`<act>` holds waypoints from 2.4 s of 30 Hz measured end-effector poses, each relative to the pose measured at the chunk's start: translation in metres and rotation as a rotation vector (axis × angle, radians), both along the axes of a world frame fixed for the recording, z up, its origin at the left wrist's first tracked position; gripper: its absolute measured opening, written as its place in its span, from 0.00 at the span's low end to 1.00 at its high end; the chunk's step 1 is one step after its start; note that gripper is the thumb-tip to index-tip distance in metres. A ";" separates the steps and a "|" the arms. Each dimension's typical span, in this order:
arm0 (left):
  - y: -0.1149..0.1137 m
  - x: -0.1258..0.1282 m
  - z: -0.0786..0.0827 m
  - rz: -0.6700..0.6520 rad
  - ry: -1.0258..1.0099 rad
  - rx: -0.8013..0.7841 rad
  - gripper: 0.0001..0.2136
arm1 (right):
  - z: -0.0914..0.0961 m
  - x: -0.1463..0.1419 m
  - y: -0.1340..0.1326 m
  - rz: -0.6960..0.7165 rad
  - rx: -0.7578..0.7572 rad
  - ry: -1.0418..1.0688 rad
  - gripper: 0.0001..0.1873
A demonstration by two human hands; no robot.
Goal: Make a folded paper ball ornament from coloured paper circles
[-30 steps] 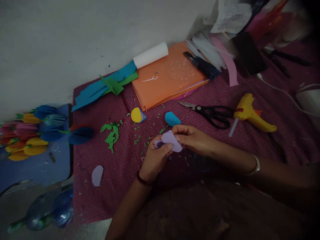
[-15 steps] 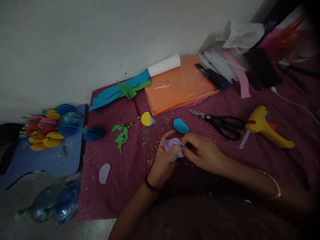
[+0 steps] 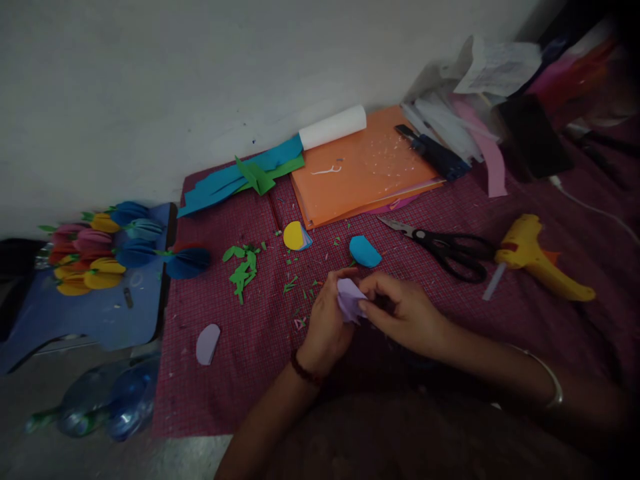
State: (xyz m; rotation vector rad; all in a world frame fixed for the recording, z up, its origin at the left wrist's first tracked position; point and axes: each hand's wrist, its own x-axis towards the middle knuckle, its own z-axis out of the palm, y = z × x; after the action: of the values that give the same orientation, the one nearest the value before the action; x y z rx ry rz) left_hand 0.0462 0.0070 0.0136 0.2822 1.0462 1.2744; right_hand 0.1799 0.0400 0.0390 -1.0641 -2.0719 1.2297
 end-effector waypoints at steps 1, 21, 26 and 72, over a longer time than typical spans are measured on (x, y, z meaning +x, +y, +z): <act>0.000 0.000 0.002 0.001 -0.067 -0.012 0.21 | 0.000 0.000 0.000 -0.007 0.004 -0.007 0.01; 0.004 -0.013 0.015 -0.066 -0.246 -0.150 0.28 | 0.022 0.011 0.001 0.515 -0.115 0.035 0.07; 0.003 -0.017 0.015 -0.085 -0.148 -0.062 0.19 | 0.015 0.007 0.003 0.345 -0.227 0.107 0.02; 0.050 -0.048 -0.001 0.044 1.224 0.717 0.06 | -0.036 0.060 0.072 -0.055 0.304 -0.162 0.11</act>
State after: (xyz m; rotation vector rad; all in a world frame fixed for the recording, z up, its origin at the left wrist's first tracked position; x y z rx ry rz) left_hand -0.0022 0.0571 0.0130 1.7484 1.5277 1.4716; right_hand 0.2394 0.1120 0.0033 -1.0974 -2.2449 0.7904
